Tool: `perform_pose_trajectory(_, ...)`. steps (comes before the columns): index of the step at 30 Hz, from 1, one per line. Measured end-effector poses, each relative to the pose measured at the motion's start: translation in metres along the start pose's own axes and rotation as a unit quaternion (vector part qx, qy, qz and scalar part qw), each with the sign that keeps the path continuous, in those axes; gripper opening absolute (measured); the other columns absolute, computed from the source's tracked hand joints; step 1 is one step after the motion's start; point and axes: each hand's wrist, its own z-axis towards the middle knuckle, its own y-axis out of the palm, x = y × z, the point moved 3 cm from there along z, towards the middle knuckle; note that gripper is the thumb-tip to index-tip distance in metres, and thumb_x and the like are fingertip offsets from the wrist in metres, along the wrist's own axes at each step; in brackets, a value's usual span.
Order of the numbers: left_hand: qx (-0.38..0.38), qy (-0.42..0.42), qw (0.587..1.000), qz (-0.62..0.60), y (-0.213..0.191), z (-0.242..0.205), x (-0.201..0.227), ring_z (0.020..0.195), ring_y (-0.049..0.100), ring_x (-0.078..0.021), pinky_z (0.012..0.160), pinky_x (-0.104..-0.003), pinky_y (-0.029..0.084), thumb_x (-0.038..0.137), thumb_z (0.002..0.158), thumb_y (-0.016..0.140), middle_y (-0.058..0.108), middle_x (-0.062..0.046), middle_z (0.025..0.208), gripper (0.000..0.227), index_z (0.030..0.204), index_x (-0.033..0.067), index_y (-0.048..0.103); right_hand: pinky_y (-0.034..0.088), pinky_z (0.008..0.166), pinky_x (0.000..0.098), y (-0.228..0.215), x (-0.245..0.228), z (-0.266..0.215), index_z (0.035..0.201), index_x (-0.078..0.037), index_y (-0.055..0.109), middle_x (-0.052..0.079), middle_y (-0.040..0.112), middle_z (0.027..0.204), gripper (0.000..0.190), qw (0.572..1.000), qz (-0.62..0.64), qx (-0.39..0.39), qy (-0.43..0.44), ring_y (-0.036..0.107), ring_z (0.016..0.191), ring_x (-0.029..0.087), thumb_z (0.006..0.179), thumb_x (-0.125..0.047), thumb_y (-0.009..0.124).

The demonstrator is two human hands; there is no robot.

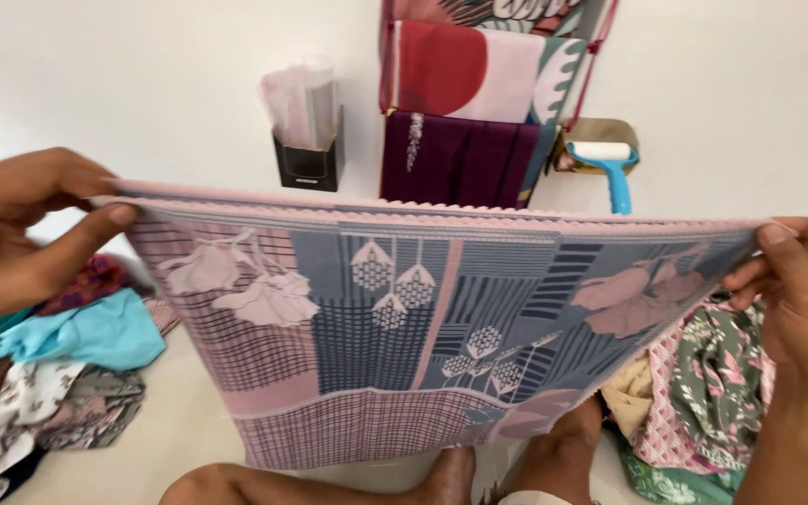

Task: A person sitting on the floor unfolds, smooths, and folds a checkered cloth on a small Hello Kitty table.

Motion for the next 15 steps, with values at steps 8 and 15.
perform_pose_trajectory(8, 0.053, -0.139, 0.989, 0.015, -0.006, -0.043, -0.138, 0.125, 0.045, -0.0338, 0.1, -0.047, 0.044, 0.01, 0.107, 0.06, 0.042, -0.023, 0.139, 0.038, 0.137, 0.0002, 0.039, 0.039, 0.035, 0.0129, -0.003, -0.03, -0.016, 0.127, -0.014, 0.059, -0.001, 0.062, 0.086, 0.016, 0.999, -0.03, 0.021, 0.02, 0.058, 0.055, 0.002, 0.118, -0.025, 0.067)
perform_pose_trajectory(15, 0.097, -0.187, 0.973, 0.096, -0.022, -0.039, -0.032, 0.078, 0.04, -0.017, 0.065, -0.03, 0.027, 0.017, 0.114, 0.075, 0.047, -0.009, 0.094, 0.031, 0.138, 0.0057, 0.059, 0.029, 0.045, 0.009, -0.129, 0.133, -0.006, 0.171, -0.016, 0.034, -0.018, 0.049, 0.075, 0.095, 0.992, -0.013, -0.123, -0.033, 0.036, 0.054, -0.006, 0.103, -0.08, 0.05)
